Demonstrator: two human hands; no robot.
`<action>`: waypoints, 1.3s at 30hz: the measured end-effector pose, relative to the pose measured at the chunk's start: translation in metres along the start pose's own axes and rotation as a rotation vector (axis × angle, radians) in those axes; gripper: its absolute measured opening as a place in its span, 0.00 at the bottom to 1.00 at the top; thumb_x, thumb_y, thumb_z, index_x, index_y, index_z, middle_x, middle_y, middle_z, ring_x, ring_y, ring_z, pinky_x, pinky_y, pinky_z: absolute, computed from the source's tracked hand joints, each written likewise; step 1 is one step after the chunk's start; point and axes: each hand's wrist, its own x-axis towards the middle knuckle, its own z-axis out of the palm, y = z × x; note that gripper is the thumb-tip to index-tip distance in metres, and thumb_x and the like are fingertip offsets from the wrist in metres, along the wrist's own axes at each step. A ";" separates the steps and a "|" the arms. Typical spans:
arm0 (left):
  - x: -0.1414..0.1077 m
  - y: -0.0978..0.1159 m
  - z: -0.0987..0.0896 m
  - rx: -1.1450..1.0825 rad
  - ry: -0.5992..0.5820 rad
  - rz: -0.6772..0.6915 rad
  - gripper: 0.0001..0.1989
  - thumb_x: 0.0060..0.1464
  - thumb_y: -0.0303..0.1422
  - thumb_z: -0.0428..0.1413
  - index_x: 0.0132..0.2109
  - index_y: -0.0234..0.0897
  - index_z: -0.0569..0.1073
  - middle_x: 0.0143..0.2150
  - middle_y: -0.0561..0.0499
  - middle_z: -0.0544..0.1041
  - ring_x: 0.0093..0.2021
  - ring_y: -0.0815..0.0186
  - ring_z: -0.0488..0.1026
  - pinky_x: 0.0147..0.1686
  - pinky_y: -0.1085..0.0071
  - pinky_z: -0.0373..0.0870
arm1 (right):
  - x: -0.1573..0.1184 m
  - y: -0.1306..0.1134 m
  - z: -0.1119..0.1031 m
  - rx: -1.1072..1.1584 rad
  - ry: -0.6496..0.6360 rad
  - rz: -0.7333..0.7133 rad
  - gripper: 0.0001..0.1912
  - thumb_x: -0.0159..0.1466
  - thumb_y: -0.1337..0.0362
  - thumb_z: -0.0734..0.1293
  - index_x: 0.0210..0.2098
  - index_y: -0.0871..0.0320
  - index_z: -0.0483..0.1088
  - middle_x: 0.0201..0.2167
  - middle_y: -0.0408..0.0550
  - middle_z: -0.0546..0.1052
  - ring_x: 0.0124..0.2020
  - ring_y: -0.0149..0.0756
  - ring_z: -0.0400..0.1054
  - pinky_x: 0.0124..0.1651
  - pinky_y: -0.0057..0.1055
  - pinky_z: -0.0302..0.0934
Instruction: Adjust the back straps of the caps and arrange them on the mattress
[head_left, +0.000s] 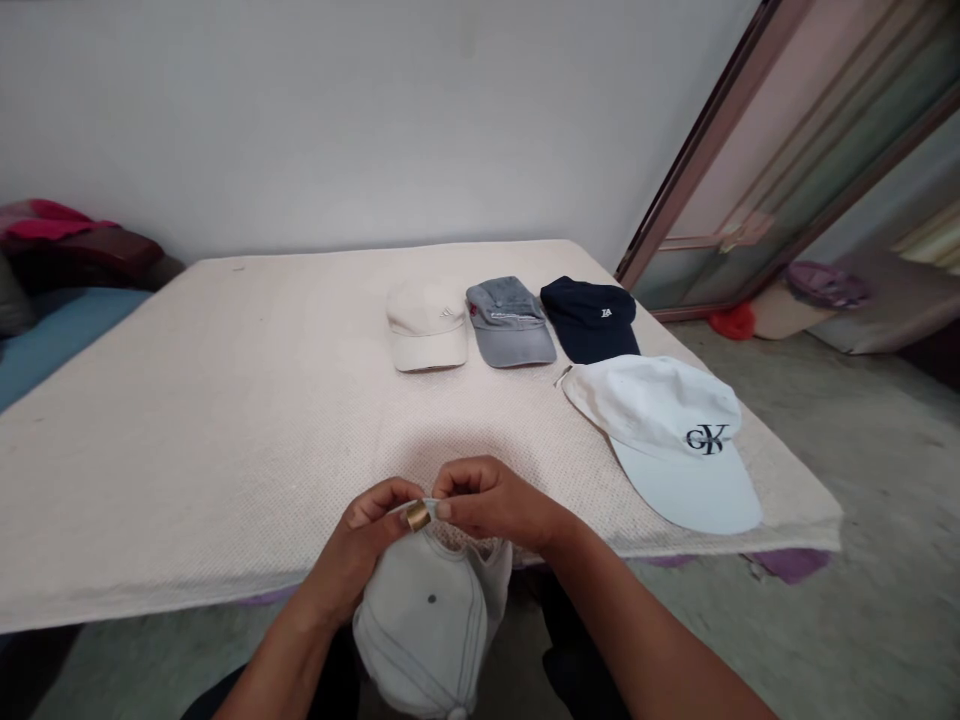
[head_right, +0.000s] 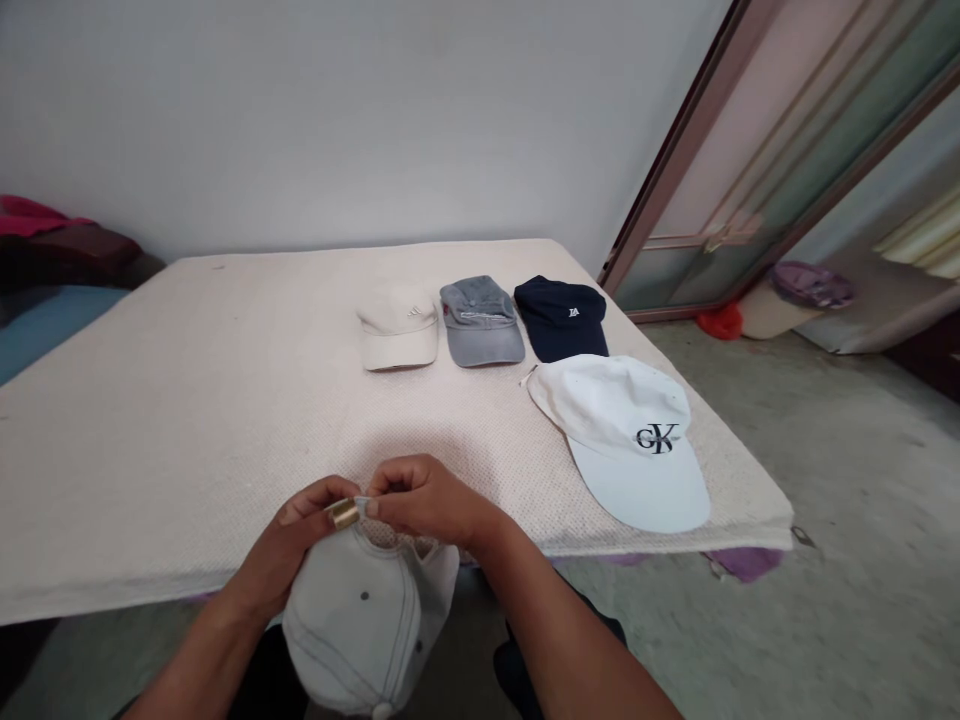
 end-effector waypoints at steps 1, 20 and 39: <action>0.000 0.000 0.000 0.012 0.007 0.004 0.07 0.46 0.33 0.60 0.34 0.38 0.73 0.23 0.56 0.71 0.20 0.75 0.64 0.21 0.79 0.57 | 0.000 0.000 -0.001 0.007 -0.003 0.006 0.08 0.56 0.62 0.67 0.28 0.61 0.66 0.16 0.36 0.61 0.16 0.20 0.50 0.17 0.20 0.44; -0.003 -0.002 -0.001 0.044 -0.079 0.099 0.06 0.47 0.32 0.60 0.35 0.41 0.76 0.29 0.55 0.75 0.27 0.73 0.68 0.29 0.79 0.61 | -0.001 -0.001 0.000 0.144 -0.093 0.095 0.07 0.54 0.65 0.68 0.27 0.61 0.66 0.15 0.34 0.61 0.13 0.19 0.51 0.16 0.20 0.44; -0.001 -0.002 -0.001 -0.045 -0.142 -0.053 0.06 0.46 0.32 0.60 0.29 0.35 0.70 0.22 0.57 0.68 0.20 0.76 0.61 0.22 0.79 0.54 | -0.004 -0.004 -0.005 0.138 -0.179 0.125 0.08 0.53 0.64 0.69 0.29 0.63 0.68 0.14 0.35 0.62 0.14 0.19 0.51 0.16 0.20 0.43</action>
